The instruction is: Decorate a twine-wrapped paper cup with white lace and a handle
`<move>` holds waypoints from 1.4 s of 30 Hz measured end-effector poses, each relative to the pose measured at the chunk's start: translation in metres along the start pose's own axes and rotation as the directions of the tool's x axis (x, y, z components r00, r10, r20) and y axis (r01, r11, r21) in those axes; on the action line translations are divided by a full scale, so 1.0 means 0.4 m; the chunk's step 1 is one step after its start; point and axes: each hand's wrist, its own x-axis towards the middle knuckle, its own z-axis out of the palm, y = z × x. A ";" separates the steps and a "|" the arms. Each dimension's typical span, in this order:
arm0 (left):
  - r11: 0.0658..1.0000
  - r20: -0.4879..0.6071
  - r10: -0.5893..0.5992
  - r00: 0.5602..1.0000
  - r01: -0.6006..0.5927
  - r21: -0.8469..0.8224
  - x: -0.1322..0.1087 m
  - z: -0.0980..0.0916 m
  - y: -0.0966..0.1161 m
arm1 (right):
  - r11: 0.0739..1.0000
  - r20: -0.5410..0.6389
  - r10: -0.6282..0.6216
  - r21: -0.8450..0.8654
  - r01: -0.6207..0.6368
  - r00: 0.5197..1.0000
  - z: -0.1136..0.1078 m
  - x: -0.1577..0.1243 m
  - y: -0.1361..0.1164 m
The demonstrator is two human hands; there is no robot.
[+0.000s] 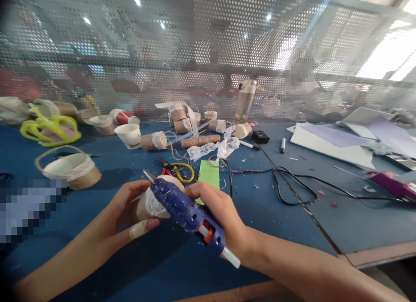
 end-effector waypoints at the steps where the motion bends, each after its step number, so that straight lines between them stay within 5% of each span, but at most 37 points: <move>1: 1.000 -0.001 -0.006 1.000 0.006 -0.012 0.000 0.002 -0.001 | 1.000 0.005 0.009 0.005 -0.009 1.000 0.000 -0.001 0.002; 6: 0.999 -0.085 -0.039 0.996 0.037 -0.022 -0.005 0.018 0.016 | 0.998 0.020 -0.008 0.070 0.006 1.000 -0.002 -0.003 0.003; 11: 0.998 -0.017 -0.056 0.998 0.056 -0.026 -0.004 0.018 0.024 | 0.995 -0.006 -0.030 0.092 0.030 1.000 -0.004 0.001 -0.005; 24: 0.997 -0.061 -0.051 0.997 0.047 -0.068 -0.004 0.010 0.017 | 0.999 -0.015 0.016 0.052 -0.015 1.000 -0.004 0.002 -0.019; 28: 0.994 0.029 -0.053 0.998 0.055 -0.092 -0.006 0.003 0.013 | 0.999 0.002 -0.010 0.035 0.010 1.000 -0.007 0.008 -0.021; 42: 0.980 0.116 -0.064 0.991 0.084 -0.178 0.000 -0.001 0.001 | 0.956 -0.062 0.291 -0.024 -0.293 0.955 0.014 -0.001 -0.029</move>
